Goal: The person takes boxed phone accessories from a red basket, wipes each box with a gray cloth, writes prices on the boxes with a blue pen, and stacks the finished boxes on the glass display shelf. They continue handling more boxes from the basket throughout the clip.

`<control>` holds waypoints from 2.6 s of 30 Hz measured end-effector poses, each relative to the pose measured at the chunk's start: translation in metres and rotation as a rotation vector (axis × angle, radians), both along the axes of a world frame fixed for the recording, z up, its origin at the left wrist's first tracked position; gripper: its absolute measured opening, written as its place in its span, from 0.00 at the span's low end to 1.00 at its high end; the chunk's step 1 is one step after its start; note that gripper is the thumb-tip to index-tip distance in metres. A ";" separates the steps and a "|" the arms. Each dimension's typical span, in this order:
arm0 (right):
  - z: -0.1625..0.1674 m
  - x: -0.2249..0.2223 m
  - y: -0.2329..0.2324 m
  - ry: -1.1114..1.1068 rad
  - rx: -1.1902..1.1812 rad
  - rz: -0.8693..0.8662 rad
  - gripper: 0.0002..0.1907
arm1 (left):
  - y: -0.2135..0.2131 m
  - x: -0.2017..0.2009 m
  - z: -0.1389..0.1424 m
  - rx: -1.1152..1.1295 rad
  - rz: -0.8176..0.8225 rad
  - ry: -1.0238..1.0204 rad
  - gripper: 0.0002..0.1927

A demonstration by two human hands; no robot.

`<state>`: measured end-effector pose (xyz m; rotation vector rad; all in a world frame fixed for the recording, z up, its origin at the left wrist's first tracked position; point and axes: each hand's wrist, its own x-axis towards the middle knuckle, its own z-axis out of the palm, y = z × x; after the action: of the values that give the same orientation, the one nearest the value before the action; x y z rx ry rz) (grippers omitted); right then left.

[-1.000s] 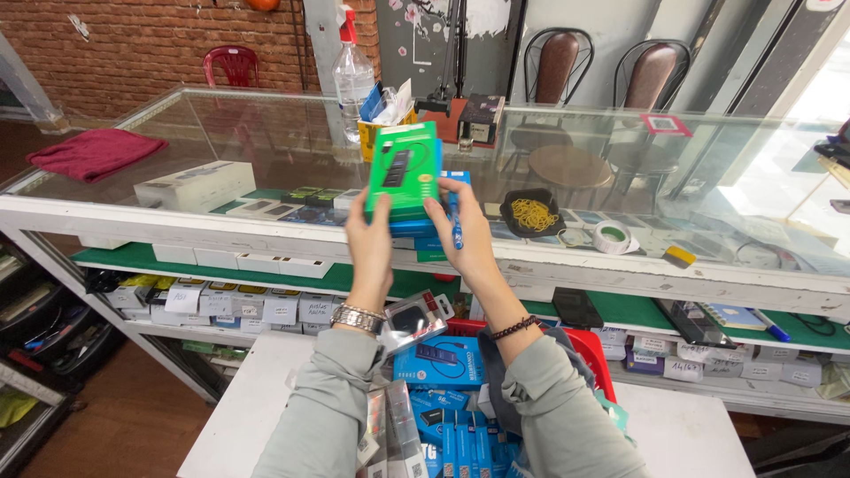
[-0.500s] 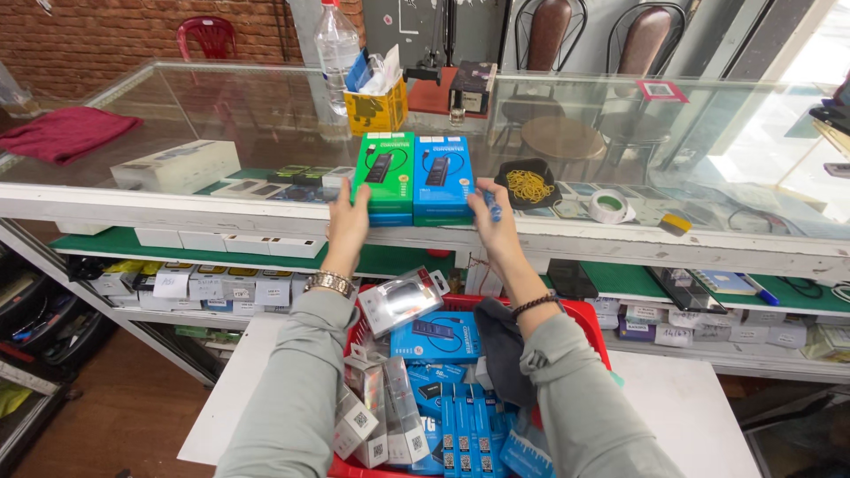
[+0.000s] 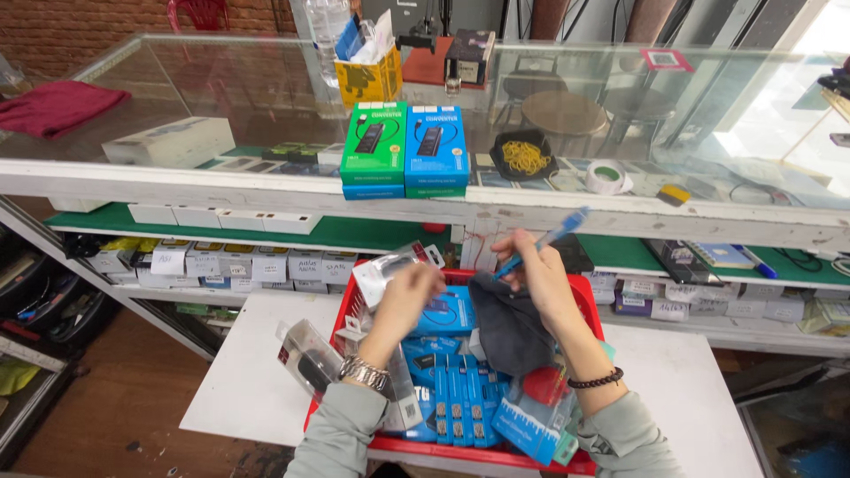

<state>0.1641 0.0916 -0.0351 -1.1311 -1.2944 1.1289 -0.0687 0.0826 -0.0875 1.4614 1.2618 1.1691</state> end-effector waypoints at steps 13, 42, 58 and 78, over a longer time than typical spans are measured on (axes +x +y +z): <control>-0.029 0.036 -0.027 0.134 -0.040 -0.012 0.25 | -0.015 0.039 -0.028 0.092 -0.051 1.135 0.36; -0.057 0.043 -0.036 -0.921 0.292 -0.201 0.13 | -0.017 0.008 0.000 0.217 -0.248 0.759 0.61; -0.008 -0.043 -0.061 -0.418 0.491 -0.277 0.22 | 0.006 0.045 0.013 -0.252 -0.069 -0.508 0.30; -0.004 -0.012 -0.037 -0.245 0.407 -0.319 0.13 | -0.034 0.011 0.022 -0.177 -0.087 -0.558 0.25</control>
<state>0.1518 0.0550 -0.0389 -1.1362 -1.3907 0.4744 -0.0581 0.0486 -0.0651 0.9551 0.8772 1.2567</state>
